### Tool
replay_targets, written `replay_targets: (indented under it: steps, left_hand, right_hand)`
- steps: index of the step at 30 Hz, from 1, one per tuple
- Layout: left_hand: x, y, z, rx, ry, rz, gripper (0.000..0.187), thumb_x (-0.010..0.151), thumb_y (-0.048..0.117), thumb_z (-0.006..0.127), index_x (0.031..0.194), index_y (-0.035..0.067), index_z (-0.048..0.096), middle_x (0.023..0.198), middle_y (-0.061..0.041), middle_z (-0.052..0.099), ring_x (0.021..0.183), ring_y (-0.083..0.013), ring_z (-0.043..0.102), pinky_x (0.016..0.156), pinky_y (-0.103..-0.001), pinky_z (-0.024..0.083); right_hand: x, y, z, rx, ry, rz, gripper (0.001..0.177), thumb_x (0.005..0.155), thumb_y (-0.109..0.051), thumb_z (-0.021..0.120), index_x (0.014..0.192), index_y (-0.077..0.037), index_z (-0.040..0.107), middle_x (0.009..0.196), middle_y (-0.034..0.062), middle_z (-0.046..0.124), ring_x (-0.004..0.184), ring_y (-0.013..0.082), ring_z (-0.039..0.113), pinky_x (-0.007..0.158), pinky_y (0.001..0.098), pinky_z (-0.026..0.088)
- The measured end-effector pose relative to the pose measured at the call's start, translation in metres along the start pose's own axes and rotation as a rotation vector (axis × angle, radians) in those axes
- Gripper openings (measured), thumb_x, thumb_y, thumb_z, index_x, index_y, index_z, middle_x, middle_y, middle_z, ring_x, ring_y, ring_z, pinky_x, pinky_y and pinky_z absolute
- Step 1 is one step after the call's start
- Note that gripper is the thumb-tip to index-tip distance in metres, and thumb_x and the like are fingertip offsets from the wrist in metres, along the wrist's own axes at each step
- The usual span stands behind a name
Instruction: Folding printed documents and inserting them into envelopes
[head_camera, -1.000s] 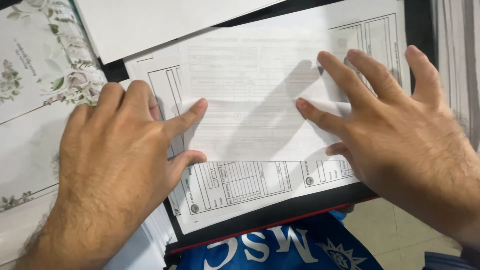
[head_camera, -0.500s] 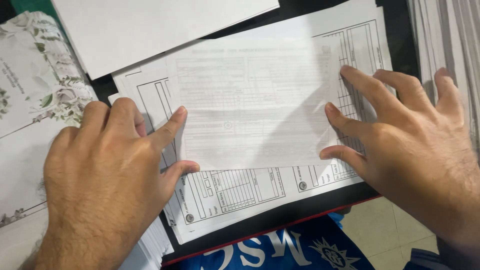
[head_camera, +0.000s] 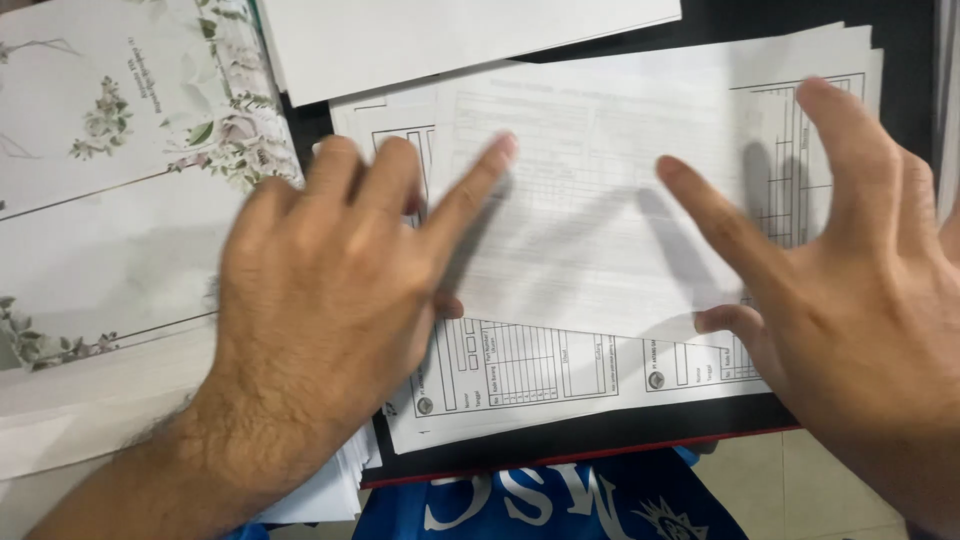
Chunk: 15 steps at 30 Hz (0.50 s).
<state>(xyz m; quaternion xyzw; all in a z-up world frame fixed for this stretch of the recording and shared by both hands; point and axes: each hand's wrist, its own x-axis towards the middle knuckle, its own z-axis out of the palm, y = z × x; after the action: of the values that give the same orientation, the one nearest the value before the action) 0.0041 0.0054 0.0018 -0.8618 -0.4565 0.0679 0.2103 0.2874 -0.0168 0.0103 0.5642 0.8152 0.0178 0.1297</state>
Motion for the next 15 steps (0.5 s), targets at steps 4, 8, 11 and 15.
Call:
replay_targets:
  steps: [4, 8, 11, 15]
  left_hand:
    - [-0.004, 0.002, 0.005, -0.198, -0.14, 0.061, 0.062, 0.08, 0.046, 0.073, 0.141, 0.038, 0.066, 0.097, 0.002, 0.064, 0.098, -0.023, 0.063, 0.068, -0.038, 0.054]
    - [-0.003, -0.002, 0.012, -0.292, -0.391, 0.047, 0.087, 0.071, 0.071, 0.07, 0.15, 0.038, 0.054, 0.111, -0.008, 0.065, 0.109, -0.0283, 0.06, 0.08, -0.048, 0.057]
    - [-0.006, -0.001, 0.014, -0.26, -0.327, 0.025, 0.081, 0.073, 0.074, 0.068, 0.146, 0.039, 0.06, 0.102, -0.003, 0.067, 0.101, -0.0249, 0.062, 0.073, -0.043, 0.056]
    - [-0.009, -0.001, 0.016, -0.244, -0.259, 0.005, 0.08, 0.068, 0.078, 0.07, 0.138, 0.038, 0.067, 0.093, 0.001, 0.066, 0.095, -0.0232, 0.063, 0.066, -0.039, 0.055]
  right_hand:
    - [0.017, -0.013, -0.003, -0.25, -0.064, -0.151, 0.143, 0.051, -0.009, 0.081, 0.168, -0.055, 0.012, 0.17, 0.017, 0.002, 0.152, 0.0385, 0.031, 0.09, 0.055, 0.068]
    - [0.026, -0.031, -0.008, -0.187, 0.138, -0.383, 0.169, 0.036, -0.002, 0.099, 0.167, -0.047, 0.002, 0.176, 0.0168, 0.009, 0.156, 0.0377, 0.033, 0.115, 0.0758, 0.038]
    - [0.032, -0.038, -0.006, -0.165, 0.143, -0.45, 0.165, 0.039, 0.003, 0.091, 0.165, -0.043, -0.004, 0.178, 0.0144, 0.004, 0.159, 0.0378, 0.027, 0.121, 0.074, 0.033]
    - [0.037, -0.045, 0.002, -0.258, 0.121, -0.438, 0.178, 0.02, -0.017, 0.096, 0.164, -0.042, -0.005, 0.179, 0.0122, -0.004, 0.16, 0.0348, 0.025, 0.124, 0.07, 0.032]
